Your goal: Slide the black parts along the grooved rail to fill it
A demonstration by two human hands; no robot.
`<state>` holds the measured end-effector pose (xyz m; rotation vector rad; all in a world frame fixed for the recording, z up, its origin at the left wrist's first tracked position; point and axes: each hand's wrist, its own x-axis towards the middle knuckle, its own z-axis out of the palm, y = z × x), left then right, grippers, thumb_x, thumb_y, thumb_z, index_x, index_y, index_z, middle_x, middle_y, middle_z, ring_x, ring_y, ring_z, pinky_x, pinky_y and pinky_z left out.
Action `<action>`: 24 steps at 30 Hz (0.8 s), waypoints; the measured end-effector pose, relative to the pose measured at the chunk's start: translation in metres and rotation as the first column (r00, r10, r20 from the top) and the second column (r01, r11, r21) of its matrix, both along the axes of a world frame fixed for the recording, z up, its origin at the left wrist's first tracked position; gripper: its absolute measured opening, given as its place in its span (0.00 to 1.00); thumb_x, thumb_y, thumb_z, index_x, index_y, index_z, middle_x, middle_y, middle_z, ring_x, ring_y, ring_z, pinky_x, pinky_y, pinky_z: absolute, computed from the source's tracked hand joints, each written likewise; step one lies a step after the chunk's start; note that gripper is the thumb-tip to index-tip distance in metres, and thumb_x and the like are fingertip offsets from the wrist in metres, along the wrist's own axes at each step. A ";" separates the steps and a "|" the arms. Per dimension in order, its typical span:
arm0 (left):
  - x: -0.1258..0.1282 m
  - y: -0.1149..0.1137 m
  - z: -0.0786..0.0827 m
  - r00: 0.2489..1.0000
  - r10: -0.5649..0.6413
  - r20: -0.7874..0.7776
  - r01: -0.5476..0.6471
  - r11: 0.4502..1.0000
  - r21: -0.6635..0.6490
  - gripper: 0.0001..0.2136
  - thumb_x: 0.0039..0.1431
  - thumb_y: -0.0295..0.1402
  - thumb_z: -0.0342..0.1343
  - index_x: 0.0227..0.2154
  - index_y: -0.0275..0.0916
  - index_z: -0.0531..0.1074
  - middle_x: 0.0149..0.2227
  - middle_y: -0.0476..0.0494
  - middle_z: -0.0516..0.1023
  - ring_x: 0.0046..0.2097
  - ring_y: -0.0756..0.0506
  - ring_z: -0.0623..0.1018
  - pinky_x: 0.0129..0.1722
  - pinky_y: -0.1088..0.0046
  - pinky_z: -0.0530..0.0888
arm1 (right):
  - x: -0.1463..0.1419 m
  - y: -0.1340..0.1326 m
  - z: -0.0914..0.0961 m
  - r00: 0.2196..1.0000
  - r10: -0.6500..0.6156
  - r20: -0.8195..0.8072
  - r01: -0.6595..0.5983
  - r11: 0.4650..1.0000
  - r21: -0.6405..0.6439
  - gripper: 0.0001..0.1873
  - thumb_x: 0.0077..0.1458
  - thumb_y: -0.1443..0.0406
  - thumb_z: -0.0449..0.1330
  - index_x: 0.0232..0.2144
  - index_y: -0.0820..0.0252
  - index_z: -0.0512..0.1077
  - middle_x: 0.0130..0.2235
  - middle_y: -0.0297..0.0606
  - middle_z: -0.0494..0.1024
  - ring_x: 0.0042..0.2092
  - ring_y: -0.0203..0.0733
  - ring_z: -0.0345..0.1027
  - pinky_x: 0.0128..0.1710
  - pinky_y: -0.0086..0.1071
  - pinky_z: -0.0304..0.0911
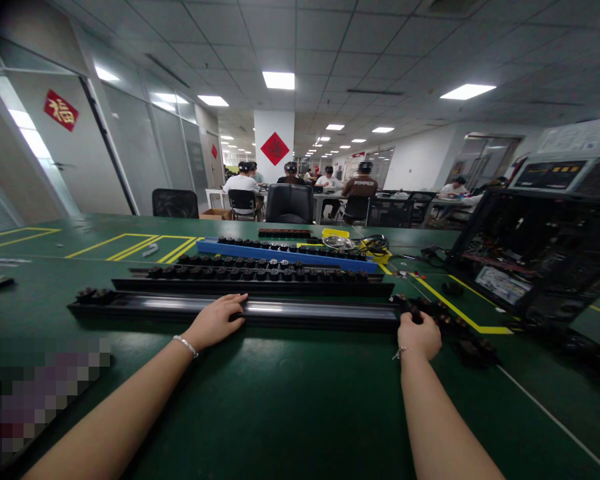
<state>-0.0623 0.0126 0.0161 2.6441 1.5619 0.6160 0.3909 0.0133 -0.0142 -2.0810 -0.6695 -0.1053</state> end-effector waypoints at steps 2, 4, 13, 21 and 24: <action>0.000 0.000 0.000 1.000 0.002 -0.014 -0.002 1.000 0.006 0.09 0.52 0.35 0.51 0.32 0.41 0.74 0.56 0.48 0.67 0.57 0.44 0.64 0.58 0.66 0.61 | 0.001 0.001 -0.001 1.000 -0.010 -0.002 0.010 1.000 0.008 0.23 0.44 0.57 0.53 0.41 0.61 0.73 0.36 0.44 0.73 0.39 0.51 0.65 0.41 0.43 0.61; 0.000 0.000 0.000 1.000 0.003 -0.023 -0.002 1.000 0.016 0.08 0.52 0.36 0.51 0.31 0.41 0.73 0.56 0.48 0.67 0.57 0.44 0.64 0.58 0.66 0.61 | 0.002 0.002 -0.002 1.000 -0.014 -0.004 0.014 1.000 0.012 0.23 0.43 0.57 0.53 0.40 0.61 0.73 0.36 0.44 0.74 0.39 0.50 0.65 0.41 0.42 0.61; 0.000 0.000 -0.001 1.000 0.000 -0.026 0.001 1.000 0.027 0.08 0.52 0.36 0.51 0.31 0.40 0.73 0.56 0.47 0.67 0.57 0.44 0.65 0.57 0.66 0.62 | 0.001 0.000 -0.001 1.000 -0.009 -0.025 0.009 1.000 0.009 0.24 0.45 0.57 0.52 0.43 0.63 0.72 0.39 0.47 0.73 0.41 0.51 0.65 0.44 0.44 0.60; 0.000 0.000 0.001 0.999 0.003 -0.046 -0.002 1.000 0.025 0.09 0.52 0.35 0.51 0.32 0.40 0.73 0.56 0.46 0.67 0.57 0.44 0.65 0.57 0.66 0.62 | 0.005 0.002 -0.004 0.999 -0.016 -0.051 0.017 1.000 0.016 0.24 0.44 0.56 0.53 0.42 0.62 0.72 0.39 0.47 0.73 0.41 0.52 0.65 0.45 0.45 0.60; 0.000 0.000 0.000 0.999 -0.003 -0.045 0.004 1.000 0.025 0.09 0.52 0.35 0.51 0.32 0.40 0.73 0.56 0.46 0.67 0.57 0.43 0.65 0.57 0.66 0.62 | 0.008 0.004 -0.007 0.999 -0.015 -0.048 0.017 0.999 0.033 0.23 0.44 0.56 0.53 0.41 0.62 0.72 0.38 0.46 0.73 0.41 0.52 0.65 0.45 0.45 0.60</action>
